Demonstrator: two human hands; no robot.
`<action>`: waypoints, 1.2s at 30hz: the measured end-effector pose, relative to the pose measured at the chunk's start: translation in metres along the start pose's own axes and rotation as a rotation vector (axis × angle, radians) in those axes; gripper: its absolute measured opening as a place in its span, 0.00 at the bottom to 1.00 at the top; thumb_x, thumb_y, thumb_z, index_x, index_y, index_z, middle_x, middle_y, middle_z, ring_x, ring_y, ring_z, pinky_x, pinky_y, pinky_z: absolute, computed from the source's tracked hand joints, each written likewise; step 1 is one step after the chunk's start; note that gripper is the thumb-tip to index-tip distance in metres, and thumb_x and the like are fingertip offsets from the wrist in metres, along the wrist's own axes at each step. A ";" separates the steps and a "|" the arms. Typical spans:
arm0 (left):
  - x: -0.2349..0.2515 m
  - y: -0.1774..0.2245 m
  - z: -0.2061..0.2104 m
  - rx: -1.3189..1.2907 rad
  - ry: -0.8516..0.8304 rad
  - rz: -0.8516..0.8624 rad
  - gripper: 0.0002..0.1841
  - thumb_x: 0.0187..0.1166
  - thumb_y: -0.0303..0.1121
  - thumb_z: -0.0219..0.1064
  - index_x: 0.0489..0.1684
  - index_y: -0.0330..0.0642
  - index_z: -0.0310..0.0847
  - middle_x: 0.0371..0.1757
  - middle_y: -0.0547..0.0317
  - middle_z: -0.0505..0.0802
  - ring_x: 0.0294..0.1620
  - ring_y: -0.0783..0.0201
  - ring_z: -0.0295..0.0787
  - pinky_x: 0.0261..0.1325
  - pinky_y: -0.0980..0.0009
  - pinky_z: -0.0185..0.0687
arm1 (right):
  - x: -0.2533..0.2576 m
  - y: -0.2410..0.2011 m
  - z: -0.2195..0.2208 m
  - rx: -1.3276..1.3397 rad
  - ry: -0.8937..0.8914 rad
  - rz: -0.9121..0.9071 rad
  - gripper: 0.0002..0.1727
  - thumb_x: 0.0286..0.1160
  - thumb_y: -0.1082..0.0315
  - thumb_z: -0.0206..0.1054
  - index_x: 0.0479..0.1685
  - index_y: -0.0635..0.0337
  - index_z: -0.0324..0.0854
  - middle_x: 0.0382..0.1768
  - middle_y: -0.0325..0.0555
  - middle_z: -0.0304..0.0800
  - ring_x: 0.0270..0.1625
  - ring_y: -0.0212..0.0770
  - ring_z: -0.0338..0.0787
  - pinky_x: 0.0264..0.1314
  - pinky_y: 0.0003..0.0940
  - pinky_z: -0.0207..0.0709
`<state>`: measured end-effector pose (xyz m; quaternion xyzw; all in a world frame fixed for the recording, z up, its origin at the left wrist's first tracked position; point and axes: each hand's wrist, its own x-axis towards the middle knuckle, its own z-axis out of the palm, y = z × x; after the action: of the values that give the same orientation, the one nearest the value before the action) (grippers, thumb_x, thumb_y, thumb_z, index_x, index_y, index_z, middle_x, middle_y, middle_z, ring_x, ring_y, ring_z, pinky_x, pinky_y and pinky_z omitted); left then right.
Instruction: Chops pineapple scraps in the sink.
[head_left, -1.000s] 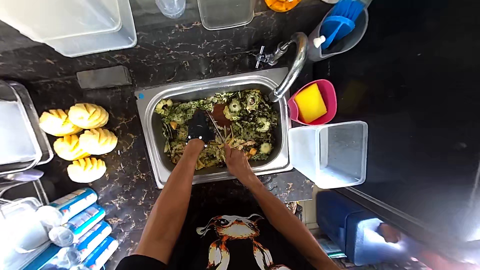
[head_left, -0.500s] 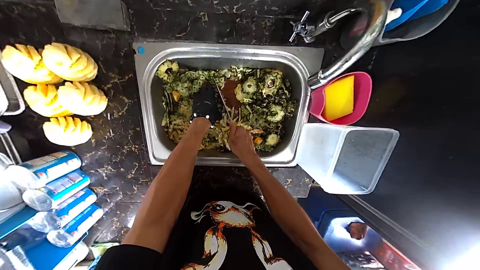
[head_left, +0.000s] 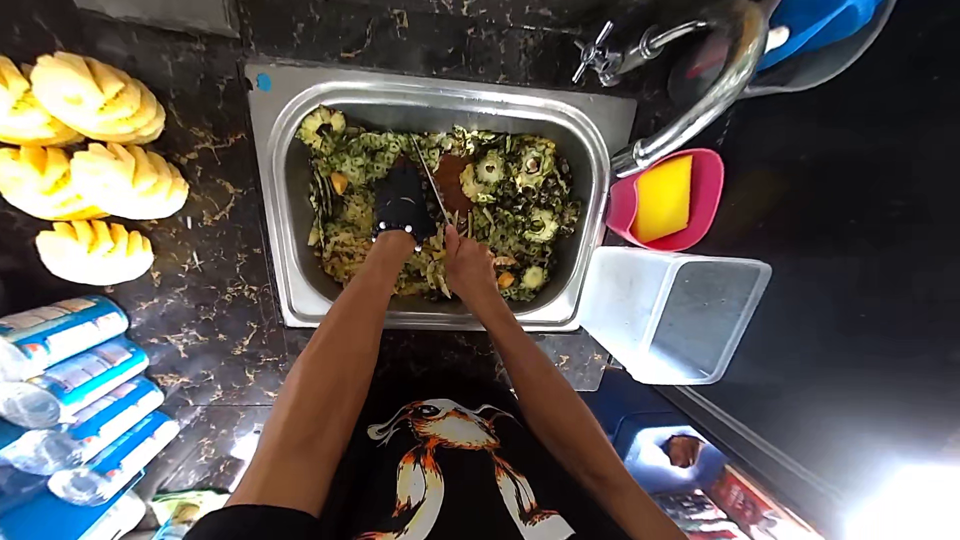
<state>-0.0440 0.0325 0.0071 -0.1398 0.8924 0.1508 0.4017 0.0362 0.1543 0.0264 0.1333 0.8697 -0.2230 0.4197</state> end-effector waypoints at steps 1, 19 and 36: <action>0.008 -0.007 0.011 -0.005 0.073 0.009 0.64 0.40 0.43 0.90 0.89 0.37 0.55 0.78 0.31 0.75 0.75 0.30 0.74 0.68 0.36 0.78 | -0.001 0.002 0.001 -0.016 -0.001 -0.006 0.46 0.93 0.37 0.28 0.42 0.64 0.87 0.43 0.63 0.92 0.54 0.63 0.92 0.54 0.64 0.83; 0.018 -0.009 0.014 0.000 0.105 0.013 0.66 0.35 0.44 0.92 0.88 0.37 0.57 0.83 0.33 0.70 0.77 0.29 0.72 0.68 0.36 0.79 | 0.013 0.011 0.000 0.009 -0.051 -0.006 0.47 0.92 0.36 0.26 0.34 0.65 0.84 0.35 0.60 0.89 0.45 0.60 0.93 0.47 0.62 0.83; 0.020 -0.053 -0.022 -0.197 0.032 0.151 0.58 0.38 0.40 0.94 0.84 0.50 0.66 0.70 0.32 0.84 0.70 0.32 0.81 0.69 0.29 0.75 | -0.037 0.039 -0.007 0.412 0.032 -0.118 0.54 0.79 0.22 0.24 0.36 0.61 0.83 0.32 0.63 0.84 0.36 0.64 0.88 0.35 0.66 0.80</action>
<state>-0.0520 -0.0265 -0.0030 -0.1136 0.8876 0.2650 0.3591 0.0701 0.1897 0.0489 0.1686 0.8185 -0.4184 0.3557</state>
